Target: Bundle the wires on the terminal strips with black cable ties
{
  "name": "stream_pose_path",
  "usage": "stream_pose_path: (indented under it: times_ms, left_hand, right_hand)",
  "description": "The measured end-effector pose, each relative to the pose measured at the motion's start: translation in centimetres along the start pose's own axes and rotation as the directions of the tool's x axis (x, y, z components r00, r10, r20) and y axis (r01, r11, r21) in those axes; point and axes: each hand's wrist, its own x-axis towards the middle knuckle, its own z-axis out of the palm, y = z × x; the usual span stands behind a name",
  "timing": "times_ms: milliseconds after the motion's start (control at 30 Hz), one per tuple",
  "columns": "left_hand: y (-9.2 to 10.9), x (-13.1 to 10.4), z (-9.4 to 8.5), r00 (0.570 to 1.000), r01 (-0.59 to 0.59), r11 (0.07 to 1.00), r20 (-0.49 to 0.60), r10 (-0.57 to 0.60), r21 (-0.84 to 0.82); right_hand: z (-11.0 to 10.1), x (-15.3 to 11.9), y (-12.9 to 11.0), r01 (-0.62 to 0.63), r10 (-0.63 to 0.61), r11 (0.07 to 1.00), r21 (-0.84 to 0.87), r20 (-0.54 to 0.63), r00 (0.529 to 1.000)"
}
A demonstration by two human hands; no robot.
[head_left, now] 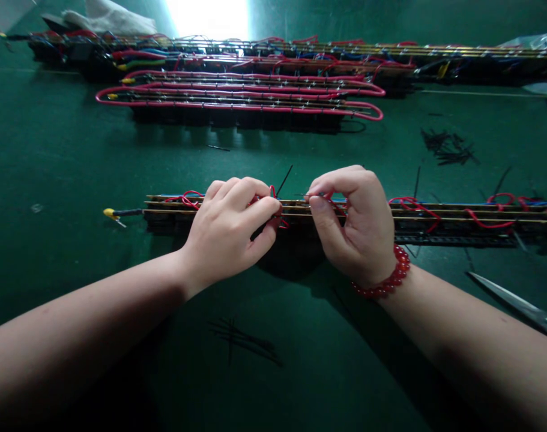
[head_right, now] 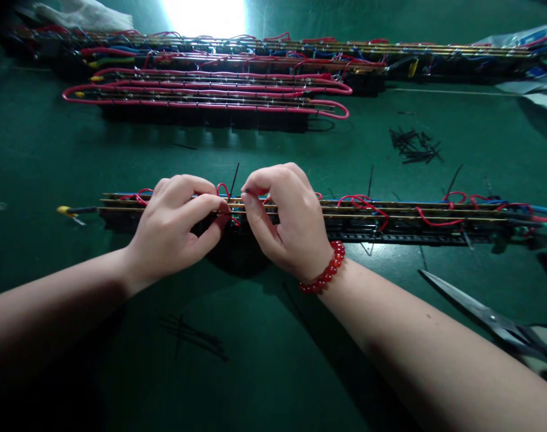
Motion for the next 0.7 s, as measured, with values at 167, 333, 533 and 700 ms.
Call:
stream_pose_path:
  times_ms: [167, 333, 533, 700]
  left_hand:
    - [0.02, 0.01, -0.07, 1.0, -0.006, 1.0, 0.02, 0.005, 0.013]
    - [0.08, 0.03, -0.15, 1.0, -0.004, 1.0, 0.031, 0.004, 0.026]
    - [0.05, 0.06, -0.15, 0.999, 0.0, 1.0, 0.043, -0.001, 0.023]
    - [-0.02, 0.07, -0.08, 0.999, -0.01, 0.999, 0.039, 0.009, 0.031]
  right_hand:
    - [-0.06, 0.14, -0.05, 0.014, -0.014, 1.0, 0.002, 0.014, 1.0]
    - [-0.17, 0.27, -0.09, 0.024, -0.023, 1.0, -0.009, 0.042, 0.999]
    - [-0.05, 0.23, -0.01, 0.045, -0.045, 0.999, -0.003, 0.052, 0.998]
    - [-0.05, 0.13, 0.06, 0.051, -0.05, 0.999, -0.013, 0.064, 0.997]
